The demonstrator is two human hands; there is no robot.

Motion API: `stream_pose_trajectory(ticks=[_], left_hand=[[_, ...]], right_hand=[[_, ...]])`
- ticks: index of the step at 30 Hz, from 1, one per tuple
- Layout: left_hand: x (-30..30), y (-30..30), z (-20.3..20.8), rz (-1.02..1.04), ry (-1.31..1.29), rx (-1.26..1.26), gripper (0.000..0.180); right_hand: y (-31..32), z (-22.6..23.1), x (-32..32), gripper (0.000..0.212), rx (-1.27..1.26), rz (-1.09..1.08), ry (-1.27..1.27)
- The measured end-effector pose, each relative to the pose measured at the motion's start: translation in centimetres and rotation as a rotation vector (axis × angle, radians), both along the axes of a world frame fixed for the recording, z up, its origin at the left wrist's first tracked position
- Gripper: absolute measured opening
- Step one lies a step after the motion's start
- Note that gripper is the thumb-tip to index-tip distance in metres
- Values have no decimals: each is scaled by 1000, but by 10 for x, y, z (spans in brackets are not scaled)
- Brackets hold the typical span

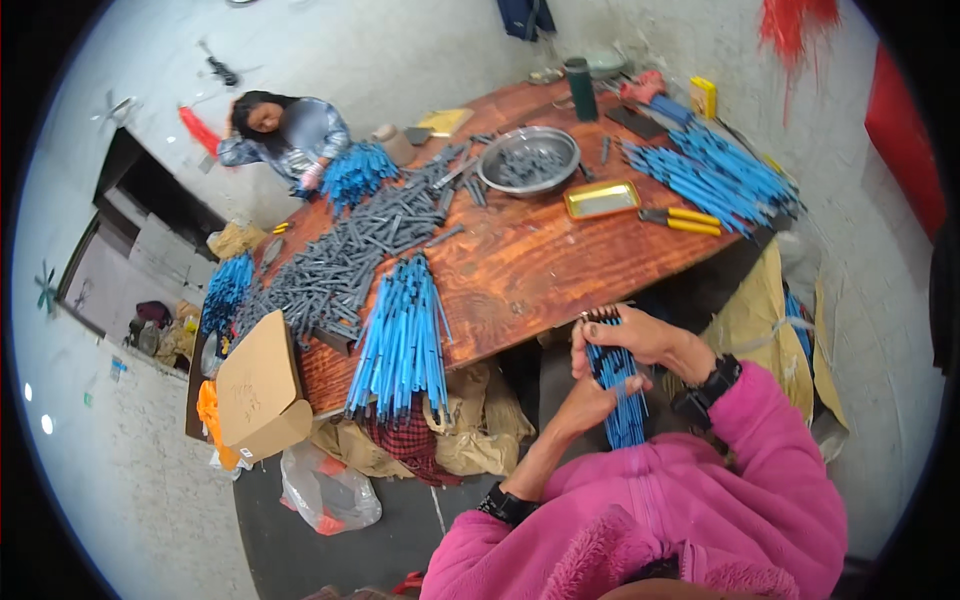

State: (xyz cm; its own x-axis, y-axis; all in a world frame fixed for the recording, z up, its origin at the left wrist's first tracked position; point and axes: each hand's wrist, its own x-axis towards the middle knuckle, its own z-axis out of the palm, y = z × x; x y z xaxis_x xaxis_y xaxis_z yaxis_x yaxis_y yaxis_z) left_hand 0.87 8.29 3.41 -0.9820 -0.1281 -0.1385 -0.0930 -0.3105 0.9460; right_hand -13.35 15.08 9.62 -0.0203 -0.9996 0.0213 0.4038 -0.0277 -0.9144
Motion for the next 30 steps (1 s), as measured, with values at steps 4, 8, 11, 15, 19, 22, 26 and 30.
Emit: stream_pose_trajectory(ticks=[4, 8, 11, 15, 19, 22, 26, 30], left_hand=[[0, 1, 3, 75, -17, -13, 29], [3, -1, 29, 59, -55, -36, 25], [2, 3, 25, 47, -91, 46, 19], [-8, 3, 7, 9, -112, -3, 19], [-8, 0, -1, -25, -119, -47, 20], [-9, -1, -3, -40, -116, -71, 21], [-13, -3, -1, -43, -158, -35, 22], [-17, -7, -4, -61, -152, 2, 23]], right_hand=[[2, 15, 3, 30, 45, 26, 9], [8, 45, 6, 33, 100, 36, -20], [12, 31, 7, 36, 141, 8, -66], [16, 10, -1, 38, 167, -39, -79], [16, 2, -5, 42, 189, -7, -131], [15, -1, -6, 40, 196, -4, -129], [10, -13, -10, 43, 180, 53, -114], [3, -13, -12, 41, 143, 47, -70]])
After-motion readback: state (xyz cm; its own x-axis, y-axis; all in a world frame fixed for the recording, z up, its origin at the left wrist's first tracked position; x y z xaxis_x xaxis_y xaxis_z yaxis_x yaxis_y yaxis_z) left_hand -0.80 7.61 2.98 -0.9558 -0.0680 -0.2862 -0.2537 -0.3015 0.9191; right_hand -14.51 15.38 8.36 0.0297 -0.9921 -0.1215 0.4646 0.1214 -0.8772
